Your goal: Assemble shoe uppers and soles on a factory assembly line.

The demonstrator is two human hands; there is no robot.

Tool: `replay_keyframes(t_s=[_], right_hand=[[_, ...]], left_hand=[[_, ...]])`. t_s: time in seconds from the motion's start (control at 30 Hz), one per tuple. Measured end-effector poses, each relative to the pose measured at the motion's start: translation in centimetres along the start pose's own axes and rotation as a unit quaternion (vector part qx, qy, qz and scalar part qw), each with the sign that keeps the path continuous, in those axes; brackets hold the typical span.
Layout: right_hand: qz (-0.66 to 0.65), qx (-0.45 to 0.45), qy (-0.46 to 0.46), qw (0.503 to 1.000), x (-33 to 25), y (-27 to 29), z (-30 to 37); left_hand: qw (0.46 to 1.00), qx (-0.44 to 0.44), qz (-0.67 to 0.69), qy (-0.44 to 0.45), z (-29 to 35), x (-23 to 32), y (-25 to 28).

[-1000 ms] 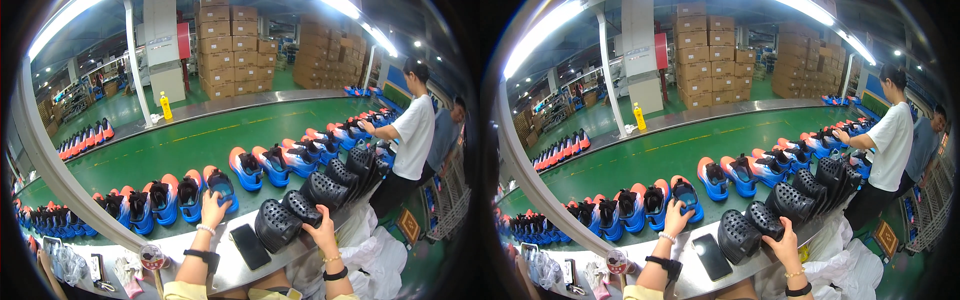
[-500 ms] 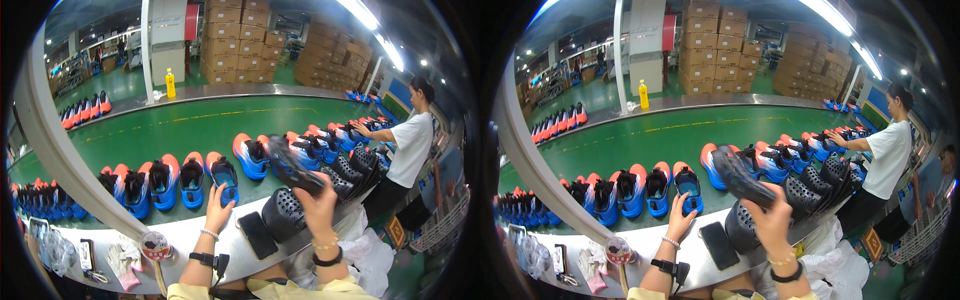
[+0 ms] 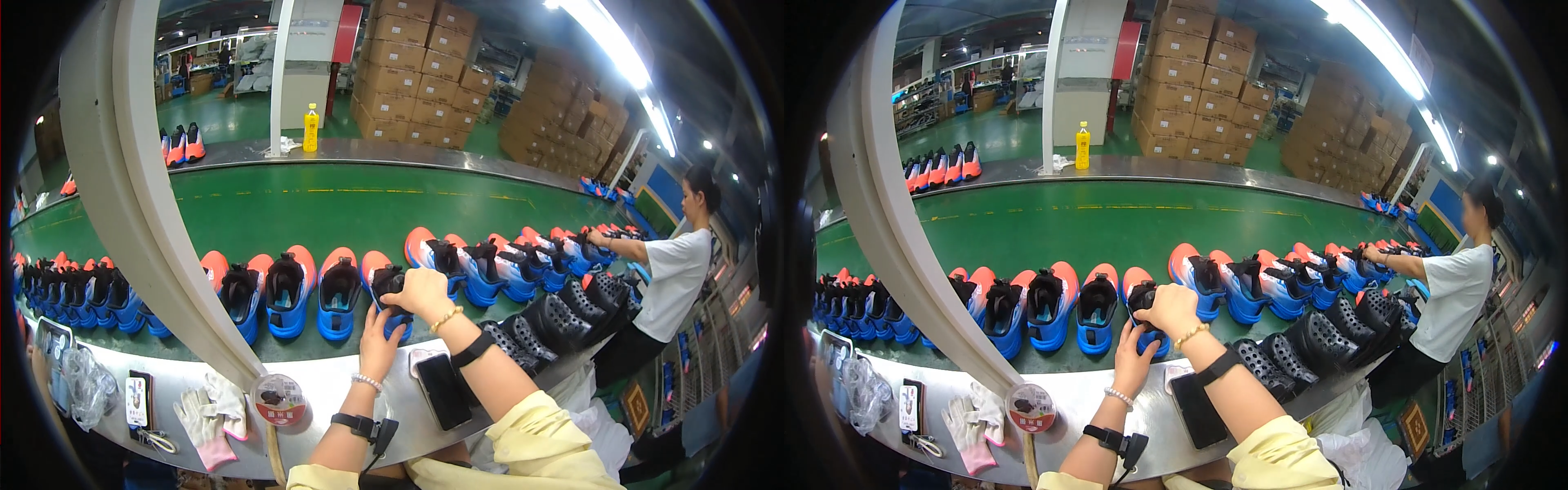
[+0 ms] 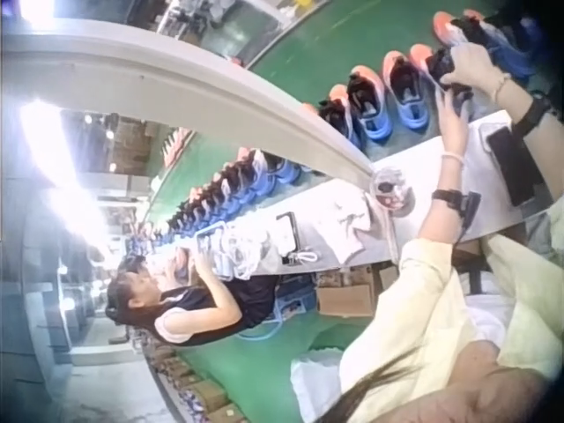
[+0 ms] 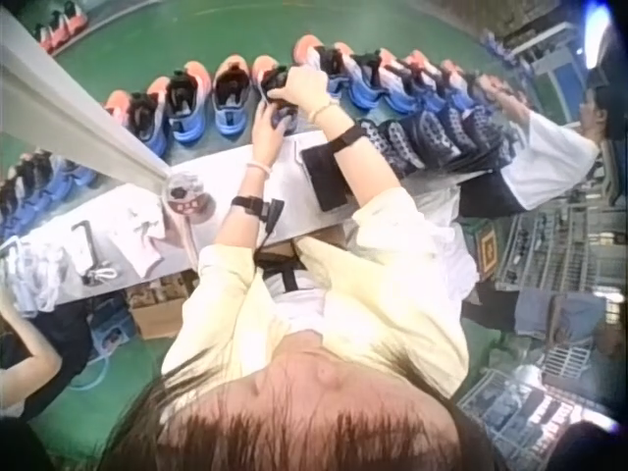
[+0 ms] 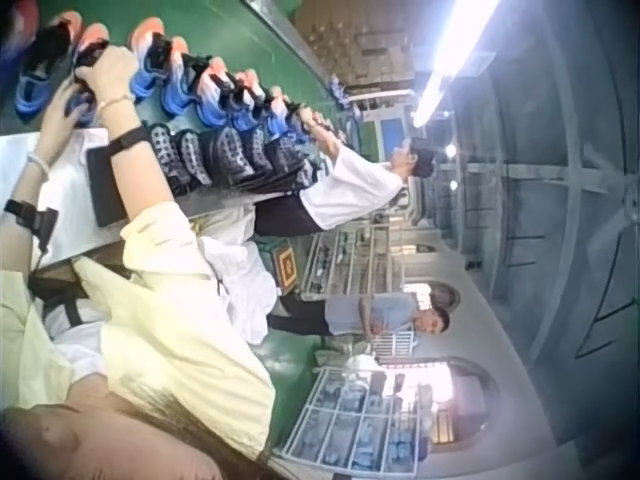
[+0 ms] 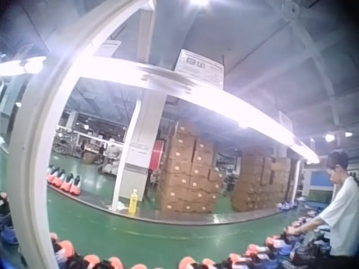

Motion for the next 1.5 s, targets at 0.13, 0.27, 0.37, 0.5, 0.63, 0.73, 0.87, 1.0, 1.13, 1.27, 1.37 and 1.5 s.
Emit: replay_keyframes(t_s=[0.13, 0.27, 0.37, 0.5, 0.63, 0.73, 0.87, 1.0, 1.13, 1.27, 1.37, 1.5], right_hand=[[-0.044, -0.172, -0.038, 0.983, 0.8, -2.0, -2.3], [-0.062, 0.019, -0.043, 0.997, 1.1, -3.3, -2.3], [-0.087, 0.049, -0.034, 0.994, 0.2, -5.9, -1.5], [-0.125, 0.041, -0.055, 0.99, 1.6, -8.1, -2.2], [-0.095, -0.111, -0.122, 0.982, 0.4, -9.9, -4.3], [-0.063, -0.13, -0.156, 0.977, 0.4, -11.3, -4.6], [-0.109, -0.083, -0.167, 0.976, 1.2, -12.1, -5.1], [-0.134, -0.049, -0.185, 0.972, 0.8, -13.7, -6.3], [-0.162, -0.04, -0.145, 0.975, 1.5, -11.5, -4.9], [-0.3, -0.016, 0.008, 0.954, 0.0, -6.6, -1.4], [-0.416, -0.058, 0.214, 0.882, -2.7, 0.6, 6.5], [-0.428, 0.022, 0.206, 0.88, 8.2, 10.9, 18.1]], left_hand=[[1.0, -0.008, 0.001, 0.013, -0.4, -0.3, 0.0], [1.0, -0.009, 0.01, 0.014, -0.3, -0.2, -0.4], [1.0, 0.011, 0.02, 0.011, -0.3, 0.0, 0.1], [0.999, 0.011, 0.037, 0.019, -0.3, 0.4, 0.2], [0.997, 0.011, 0.066, 0.038, 0.0, -0.4, 1.0], [0.998, 0.009, 0.051, 0.047, -0.1, -1.0, 0.9], [0.996, -0.004, 0.058, 0.068, 0.0, -0.7, 0.3], [0.996, 0.036, 0.068, 0.043, -0.1, -1.6, 0.5], [0.999, 0.036, 0.015, 0.033, -0.4, 0.6, -0.2], [0.998, 0.052, 0.042, -0.021, -1.1, 0.8, -0.3], [0.993, 0.083, -0.03, -0.076, -2.0, -2.3, 2.6], [0.984, 0.139, -0.067, -0.085, -1.0, 1.9, 2.7]])
Point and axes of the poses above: each hand's wrist, its own z-axis away from the middle knuckle, its own y-axis out of the back of the hand, x = y × z, the point moved 9 cm from there along -z, towards the middle knuckle, and after that the axes turned 2 degrees about x, right-handed, at the moved point
